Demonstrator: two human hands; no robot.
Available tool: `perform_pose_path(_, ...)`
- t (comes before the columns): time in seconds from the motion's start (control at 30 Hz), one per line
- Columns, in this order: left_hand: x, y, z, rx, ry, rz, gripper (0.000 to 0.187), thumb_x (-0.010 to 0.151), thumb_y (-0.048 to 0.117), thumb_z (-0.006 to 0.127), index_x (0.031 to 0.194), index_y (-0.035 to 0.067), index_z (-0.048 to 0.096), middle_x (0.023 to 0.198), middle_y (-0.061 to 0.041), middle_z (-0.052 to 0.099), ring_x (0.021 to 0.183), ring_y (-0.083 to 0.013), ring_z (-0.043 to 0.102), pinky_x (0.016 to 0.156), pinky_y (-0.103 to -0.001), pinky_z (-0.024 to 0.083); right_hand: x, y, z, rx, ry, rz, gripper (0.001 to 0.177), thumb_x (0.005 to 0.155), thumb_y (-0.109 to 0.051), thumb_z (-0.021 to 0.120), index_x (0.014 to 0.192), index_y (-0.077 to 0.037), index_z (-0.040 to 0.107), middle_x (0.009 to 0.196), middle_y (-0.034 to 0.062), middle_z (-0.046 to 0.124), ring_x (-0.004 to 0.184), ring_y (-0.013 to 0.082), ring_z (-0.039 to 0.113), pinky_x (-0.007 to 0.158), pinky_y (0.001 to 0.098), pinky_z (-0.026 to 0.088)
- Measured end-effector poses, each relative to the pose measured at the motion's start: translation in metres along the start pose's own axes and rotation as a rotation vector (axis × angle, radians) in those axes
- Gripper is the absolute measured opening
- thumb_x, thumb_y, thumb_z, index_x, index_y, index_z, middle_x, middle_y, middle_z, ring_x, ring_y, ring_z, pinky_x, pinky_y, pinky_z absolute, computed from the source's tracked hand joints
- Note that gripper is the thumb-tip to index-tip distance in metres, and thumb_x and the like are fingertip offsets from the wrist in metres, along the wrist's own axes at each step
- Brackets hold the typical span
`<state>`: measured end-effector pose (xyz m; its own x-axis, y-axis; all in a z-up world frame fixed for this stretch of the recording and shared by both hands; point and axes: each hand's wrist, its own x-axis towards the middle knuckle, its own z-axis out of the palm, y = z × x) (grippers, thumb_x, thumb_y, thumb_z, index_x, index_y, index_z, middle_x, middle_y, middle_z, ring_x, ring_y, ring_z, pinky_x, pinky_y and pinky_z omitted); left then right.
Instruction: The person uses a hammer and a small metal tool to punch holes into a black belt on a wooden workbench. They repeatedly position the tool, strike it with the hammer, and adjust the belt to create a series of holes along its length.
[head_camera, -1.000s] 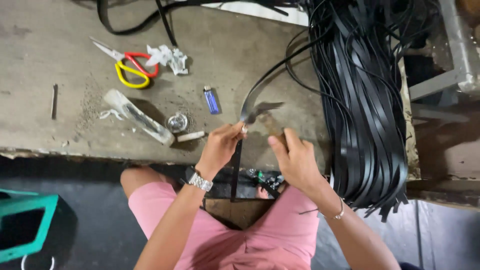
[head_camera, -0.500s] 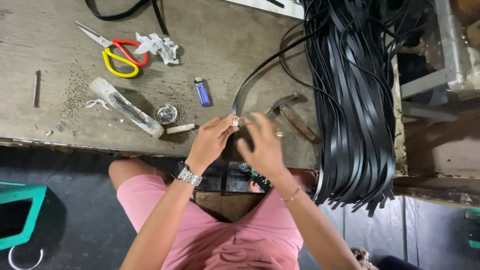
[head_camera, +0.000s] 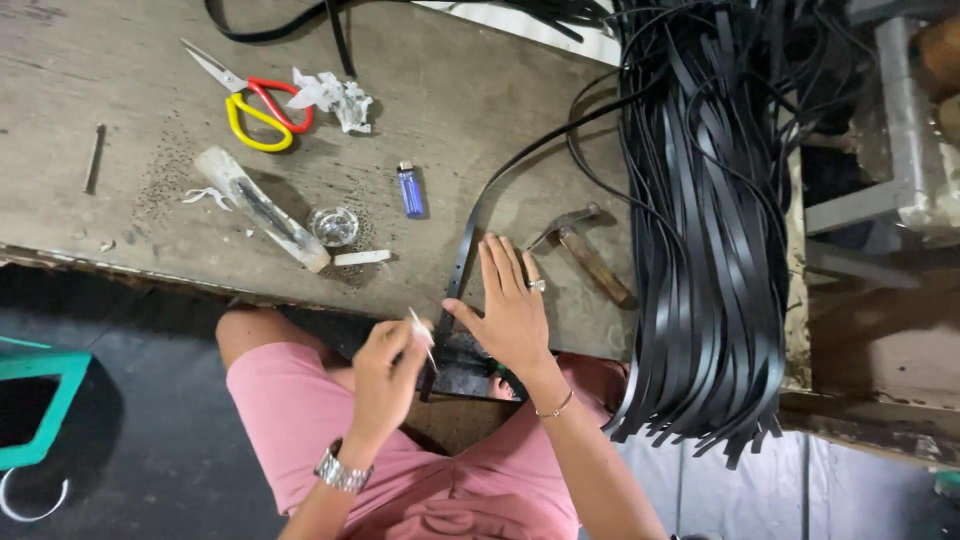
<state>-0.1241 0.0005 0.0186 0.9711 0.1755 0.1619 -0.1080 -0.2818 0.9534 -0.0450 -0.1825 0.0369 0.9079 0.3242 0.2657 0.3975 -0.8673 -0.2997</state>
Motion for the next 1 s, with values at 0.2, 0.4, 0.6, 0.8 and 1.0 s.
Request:
perform_pose_path(0.2,-0.023,-0.023,0.003,-0.098,-0.190,-0.034,0.018,0.094,0.022,0.071,0.104,0.011,0.082,0.102,-0.007,0.078,0.097,-0.0250,0.075,0.079,-0.036,0.061,-0.001,-0.004,-0.004,-0.055,-0.028,-0.035,0.076,0.108,-0.059,0.029,0.153,0.000,0.043,0.163,0.0194,0.035,0.153,0.0315,0.030,0.127,0.0506,0.013)
perform_pose_path(0.4,0.000,-0.009,-0.020,-0.206,-0.039,-0.099,0.022,0.100,0.023,0.066,0.105,0.004,0.077,0.104,-0.009,0.076,0.089,-0.0171,0.070,0.073,-0.030,0.060,-0.037,-0.019,-0.005,0.065,-0.109,-0.289,0.048,0.104,-0.044,0.041,0.126,-0.001,0.044,0.128,0.0170,0.040,0.115,0.0311,0.035,0.096,0.0498,0.021)
perform_pose_path(0.6,0.009,0.016,-0.029,-0.104,-0.185,-0.037,0.033,0.103,0.033,0.054,0.108,0.007,0.075,0.095,-0.002,0.072,0.074,-0.0095,0.062,0.061,-0.021,0.046,-0.082,-0.046,-0.037,0.415,-0.040,-0.654,0.030,0.104,-0.017,0.060,0.075,-0.007,0.059,0.081,0.0076,0.052,0.079,0.0279,0.055,0.091,0.0404,0.050)
perform_pose_path(0.8,0.000,0.013,-0.005,0.023,-0.336,-0.075,0.049,0.100,0.046,0.049,0.117,0.008,0.075,0.120,-0.006,0.078,0.112,-0.0183,0.073,0.092,-0.029,0.054,-0.101,-0.022,-0.019,0.611,0.032,0.107,0.021,0.100,-0.012,0.058,0.107,-0.001,0.075,0.102,0.0126,0.078,0.094,0.0253,0.073,0.084,0.0359,0.058)
perform_pose_path(1.0,-0.011,0.018,0.003,-0.053,-0.156,-0.030,0.025,0.101,0.022,0.062,0.111,0.006,0.078,0.109,-0.016,0.077,0.105,-0.0324,0.074,0.091,-0.044,0.058,-0.095,-0.023,-0.009,0.668,0.160,0.252,0.013,0.092,-0.010,0.070,0.102,-0.009,0.078,0.089,0.0076,0.079,0.081,0.0258,0.077,0.070,0.0335,0.061)
